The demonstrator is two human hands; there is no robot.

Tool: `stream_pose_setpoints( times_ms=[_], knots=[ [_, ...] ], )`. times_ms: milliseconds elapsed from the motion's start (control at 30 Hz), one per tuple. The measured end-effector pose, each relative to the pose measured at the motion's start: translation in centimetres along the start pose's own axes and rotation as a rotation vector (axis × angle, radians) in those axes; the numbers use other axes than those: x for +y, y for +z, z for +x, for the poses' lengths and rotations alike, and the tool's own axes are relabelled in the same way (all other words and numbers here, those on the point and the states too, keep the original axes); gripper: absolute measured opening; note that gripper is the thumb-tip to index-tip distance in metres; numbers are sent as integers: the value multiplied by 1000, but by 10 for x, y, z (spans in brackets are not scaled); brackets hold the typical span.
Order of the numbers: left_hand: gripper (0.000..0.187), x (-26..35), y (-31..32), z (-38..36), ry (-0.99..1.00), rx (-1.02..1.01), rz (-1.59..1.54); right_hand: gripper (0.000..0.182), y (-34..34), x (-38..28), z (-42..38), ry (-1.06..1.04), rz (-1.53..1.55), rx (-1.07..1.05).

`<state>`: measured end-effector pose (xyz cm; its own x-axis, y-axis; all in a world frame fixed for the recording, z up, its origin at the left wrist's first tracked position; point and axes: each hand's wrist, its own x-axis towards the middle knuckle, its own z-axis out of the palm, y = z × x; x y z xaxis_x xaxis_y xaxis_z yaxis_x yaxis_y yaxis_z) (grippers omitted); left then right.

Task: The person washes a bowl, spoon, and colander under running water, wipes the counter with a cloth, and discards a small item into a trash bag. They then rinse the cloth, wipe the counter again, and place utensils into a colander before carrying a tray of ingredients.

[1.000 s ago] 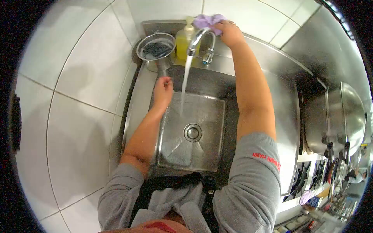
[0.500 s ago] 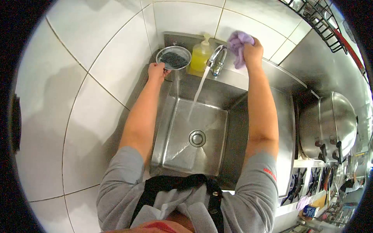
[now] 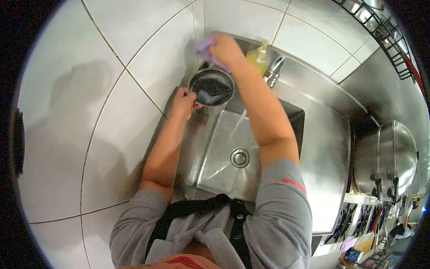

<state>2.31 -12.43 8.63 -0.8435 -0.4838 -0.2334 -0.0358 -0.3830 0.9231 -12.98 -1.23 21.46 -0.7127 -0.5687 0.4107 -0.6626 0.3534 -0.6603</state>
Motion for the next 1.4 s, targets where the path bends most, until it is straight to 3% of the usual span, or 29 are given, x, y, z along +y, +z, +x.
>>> stream_pose_setpoints(
  times_ms=[33,67,167,200,300,400,500,600,767,867,967,1167,1267,1400],
  knots=[
    [17,-2,-6,-3,19,9,17,31,20,10,4,-18,18,-142],
    [16,-3,-10,-5,36,17,34,38,23,-5,-1,132,-9,-310],
    [14,9,-12,-15,120,73,179,39,66,26,12,22,-195,-599],
    [14,7,-13,-14,144,86,238,40,60,16,6,127,-208,-672],
    [14,6,-14,-9,195,104,349,41,44,22,-7,183,-193,-596],
    [14,6,-14,-9,169,109,346,39,9,0,-41,555,-116,-578],
    [13,7,-15,-9,142,104,346,36,8,41,-68,213,-469,-493],
    [12,11,-18,-24,111,64,306,34,-19,1,-71,328,-541,-512],
    [12,6,-33,-42,67,70,195,32,-22,-4,-7,72,-774,180],
    [13,10,-42,-63,97,23,183,44,2,38,35,-68,-858,425],
    [13,5,-54,-67,53,30,102,48,51,119,27,-169,-1018,494],
    [16,9,-64,-74,40,26,99,47,101,167,7,186,-983,103],
    [15,9,-64,-72,53,3,82,47,104,146,-18,311,-902,-151],
    [15,11,-63,-73,45,5,81,45,109,160,-25,365,-748,-163]
  ],
)
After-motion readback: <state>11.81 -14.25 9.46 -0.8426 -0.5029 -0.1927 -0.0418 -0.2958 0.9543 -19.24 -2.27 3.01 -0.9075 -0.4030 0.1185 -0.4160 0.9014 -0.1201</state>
